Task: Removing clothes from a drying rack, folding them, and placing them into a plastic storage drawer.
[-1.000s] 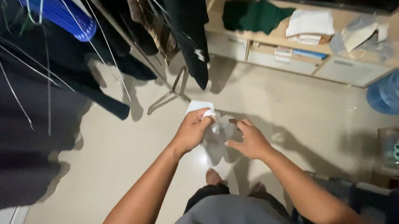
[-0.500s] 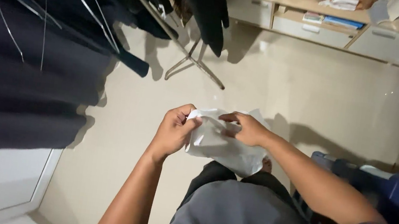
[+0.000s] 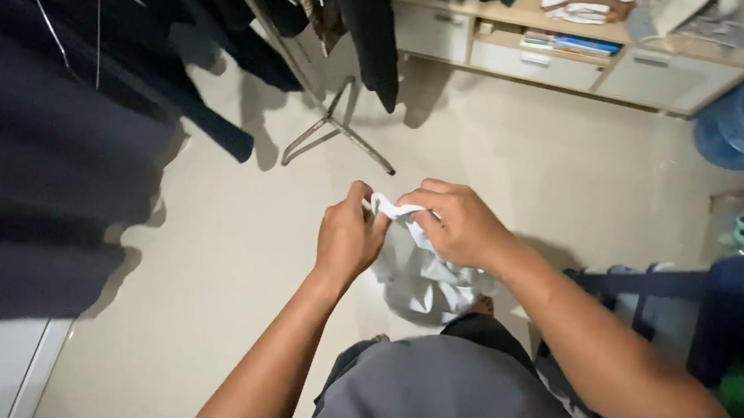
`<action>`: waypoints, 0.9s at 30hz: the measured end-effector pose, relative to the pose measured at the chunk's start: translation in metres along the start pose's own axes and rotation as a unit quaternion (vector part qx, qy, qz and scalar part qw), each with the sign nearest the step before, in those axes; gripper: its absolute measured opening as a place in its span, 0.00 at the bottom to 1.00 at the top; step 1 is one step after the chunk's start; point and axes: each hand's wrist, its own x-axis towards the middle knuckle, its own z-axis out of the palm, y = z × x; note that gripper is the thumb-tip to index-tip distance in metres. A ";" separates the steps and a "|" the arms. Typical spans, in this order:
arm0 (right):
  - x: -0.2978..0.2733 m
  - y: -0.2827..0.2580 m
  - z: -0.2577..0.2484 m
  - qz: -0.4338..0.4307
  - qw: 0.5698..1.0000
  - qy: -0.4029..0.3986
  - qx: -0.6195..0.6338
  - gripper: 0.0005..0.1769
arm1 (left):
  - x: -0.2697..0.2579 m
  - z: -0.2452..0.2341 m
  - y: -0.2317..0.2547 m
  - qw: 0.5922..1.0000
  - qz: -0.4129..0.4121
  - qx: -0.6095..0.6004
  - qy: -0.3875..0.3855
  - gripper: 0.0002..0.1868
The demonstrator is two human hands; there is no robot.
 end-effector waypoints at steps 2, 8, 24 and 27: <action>-0.011 -0.009 0.011 0.006 0.997 0.034 -0.067 0.17 | 0.010 0.015 -0.037 0.989 0.136 -0.040 0.052 0.06; -0.044 -0.058 0.056 0.043 0.975 0.116 -0.182 0.15 | -0.059 -0.033 -0.051 0.972 0.183 -0.121 -0.087 0.17; -0.202 -0.047 0.121 0.244 0.798 0.367 -0.412 0.18 | -0.087 -0.008 -0.096 0.966 0.250 0.028 0.050 0.06; -0.224 -0.065 0.126 0.323 0.827 0.412 -0.205 0.25 | -0.110 0.009 -0.098 0.977 0.208 -0.035 0.007 0.06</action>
